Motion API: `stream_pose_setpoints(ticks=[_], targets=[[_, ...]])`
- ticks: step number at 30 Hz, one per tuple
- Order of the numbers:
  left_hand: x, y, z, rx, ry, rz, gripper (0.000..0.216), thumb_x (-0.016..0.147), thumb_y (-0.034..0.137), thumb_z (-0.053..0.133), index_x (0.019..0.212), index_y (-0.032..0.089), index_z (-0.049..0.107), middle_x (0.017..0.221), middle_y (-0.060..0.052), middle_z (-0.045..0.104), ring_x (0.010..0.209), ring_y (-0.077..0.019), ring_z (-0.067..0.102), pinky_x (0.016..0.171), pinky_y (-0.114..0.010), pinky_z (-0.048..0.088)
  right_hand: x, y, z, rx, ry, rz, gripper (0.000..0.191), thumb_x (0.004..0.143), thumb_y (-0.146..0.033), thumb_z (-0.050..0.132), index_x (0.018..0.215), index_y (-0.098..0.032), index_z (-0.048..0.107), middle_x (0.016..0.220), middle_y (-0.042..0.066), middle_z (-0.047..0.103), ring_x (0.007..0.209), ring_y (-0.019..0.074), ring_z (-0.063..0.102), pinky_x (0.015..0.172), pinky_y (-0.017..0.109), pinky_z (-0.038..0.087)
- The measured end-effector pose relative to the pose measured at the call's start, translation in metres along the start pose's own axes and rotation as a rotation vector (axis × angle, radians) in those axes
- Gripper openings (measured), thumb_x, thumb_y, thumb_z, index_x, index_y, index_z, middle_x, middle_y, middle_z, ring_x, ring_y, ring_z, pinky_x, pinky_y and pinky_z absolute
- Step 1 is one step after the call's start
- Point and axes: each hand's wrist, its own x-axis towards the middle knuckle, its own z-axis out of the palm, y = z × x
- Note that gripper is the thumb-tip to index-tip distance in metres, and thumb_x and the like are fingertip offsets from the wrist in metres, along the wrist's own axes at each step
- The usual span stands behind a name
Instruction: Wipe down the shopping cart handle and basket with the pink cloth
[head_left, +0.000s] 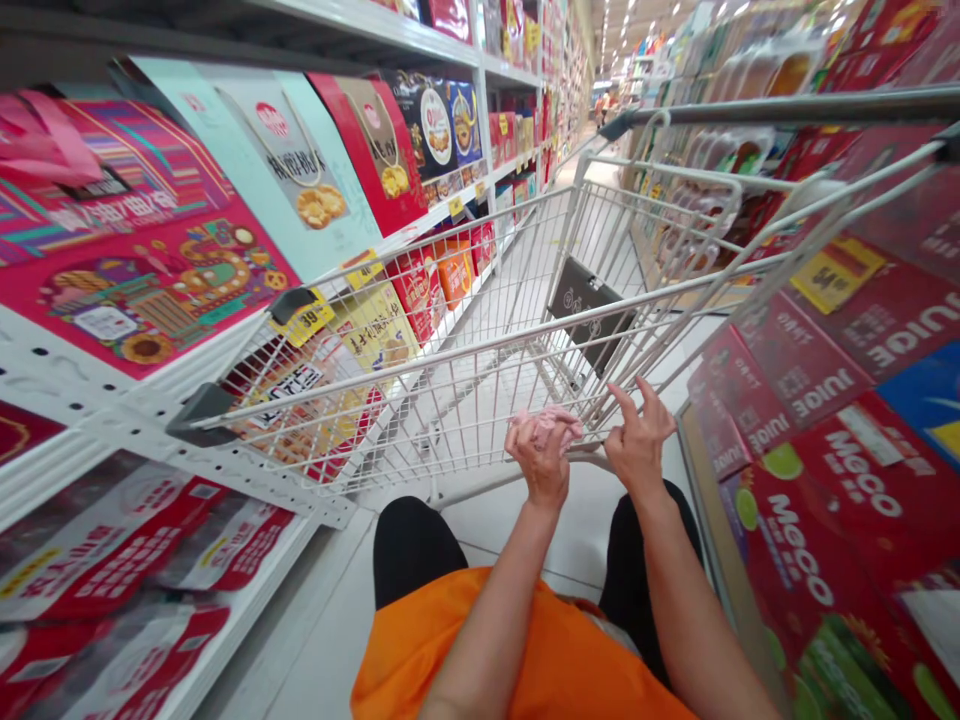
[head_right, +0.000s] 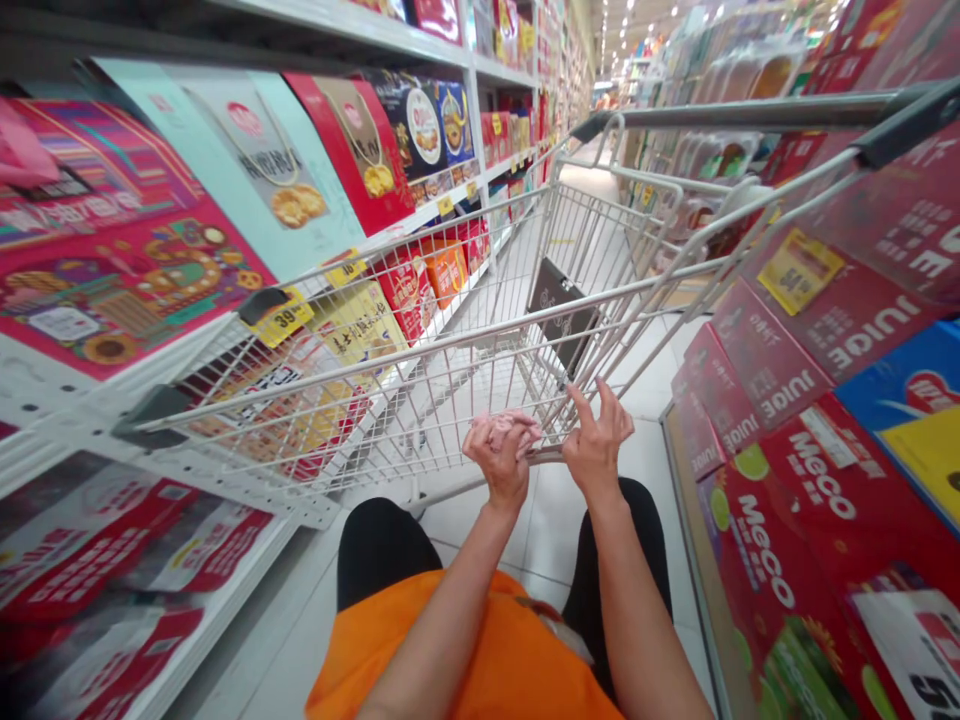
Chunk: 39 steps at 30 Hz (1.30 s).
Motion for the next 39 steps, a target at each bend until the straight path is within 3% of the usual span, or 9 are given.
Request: stream_pose_setpoints(ticks=[4,9,14,18,22,26,29,33,39], targets=[[-0.005,0.003,0.014,0.034,-0.075,-0.006,0.030,0.088,0.010,0.065,0.103,0.031,0.079,0.119,-0.011,0.051,0.122,-0.0299,0.041,0.110,-0.051,0.039,0.004,0.012,0.003,-0.036,-0.134,-0.081,0.076,0.070,-0.002,0.046,0.141,-0.028,0.055,0.148,0.012,0.046,0.143,0.0335,0.037,0.107,0.054,0.042],[-0.031,-0.002,0.015,0.086,-0.256,-0.134,0.039,0.083,0.002,0.062,0.105,0.030,0.078,0.117,-0.012,0.054,0.114,-0.0307,0.044,0.099,-0.050,0.044,0.007,0.022,0.007,0.046,-0.115,-0.116,0.084,0.067,0.002,0.044,0.146,-0.027,0.047,0.141,0.012,0.052,0.142,0.0310,0.038,0.110,0.055,0.044],[-0.010,0.019,0.011,-0.074,-0.164,-0.114,0.033,0.085,0.004,0.060,0.100,0.027,0.079,0.119,-0.011,0.048,0.118,-0.0295,0.043,0.106,-0.048,0.042,0.003,0.023,0.011,0.199,-0.019,-0.056,0.090,0.066,0.004,0.041,0.154,-0.015,0.027,0.140,0.017,0.053,0.141,0.0285,0.042,0.114,0.056,0.043],[0.001,0.029,0.023,-0.002,-0.122,-0.059,0.035,0.085,0.006,0.060,0.103,0.029,0.079,0.121,-0.011,0.048,0.120,-0.0298,0.043,0.107,-0.050,0.042,-0.001,0.020,0.010,0.216,-0.033,-0.029,0.085,0.068,0.003,0.040,0.151,-0.013,0.032,0.141,0.019,0.050,0.143,0.0297,0.040,0.116,0.059,0.041],[-0.023,0.018,0.031,0.131,-0.166,-0.042,0.036,0.086,0.007,0.058,0.106,0.029,0.078,0.120,-0.012,0.052,0.119,-0.0301,0.044,0.103,-0.050,0.046,-0.001,0.018,0.009,0.214,-0.033,-0.043,0.085,0.067,0.004,0.039,0.150,-0.013,0.032,0.141,0.019,0.050,0.144,0.0304,0.040,0.115,0.060,0.043],[-0.044,0.012,0.026,0.137,-0.211,-0.102,0.034,0.085,0.005,0.056,0.103,0.024,0.078,0.120,-0.013,0.052,0.116,-0.0294,0.046,0.100,-0.049,0.047,0.000,0.020,0.007,0.250,-0.039,-0.030,0.083,0.067,0.004,0.038,0.147,-0.014,0.036,0.140,0.017,0.052,0.144,0.0281,0.040,0.117,0.056,0.042],[-0.041,0.022,0.027,0.046,-0.161,0.004,0.030,0.087,0.007,0.059,0.101,0.026,0.078,0.119,-0.011,0.052,0.116,-0.0276,0.045,0.102,-0.046,0.046,0.002,0.022,0.003,0.310,-0.031,0.014,0.078,0.065,0.003,0.038,0.142,-0.014,0.041,0.134,0.016,0.058,0.135,0.0255,0.049,0.113,0.050,0.044],[-0.027,0.038,0.045,-0.040,-0.051,0.221,0.025,0.089,0.014,0.069,0.105,0.033,0.076,0.114,-0.007,0.055,0.116,-0.0253,0.045,0.107,-0.044,0.042,0.007,0.025,-0.006,0.325,-0.067,0.062,0.067,0.066,0.001,0.040,0.130,-0.015,0.049,0.125,0.012,0.068,0.121,0.0251,0.056,0.106,0.047,0.044],[-0.041,0.035,0.057,0.060,-0.105,0.232,0.031,0.087,0.008,0.072,0.108,0.030,0.074,0.112,-0.006,0.061,0.109,-0.0245,0.051,0.109,-0.047,0.038,0.010,0.025,-0.015,0.341,-0.095,0.028,0.063,0.068,0.002,0.038,0.126,-0.015,0.054,0.125,0.011,0.070,0.115,0.0237,0.057,0.105,0.043,0.043]])
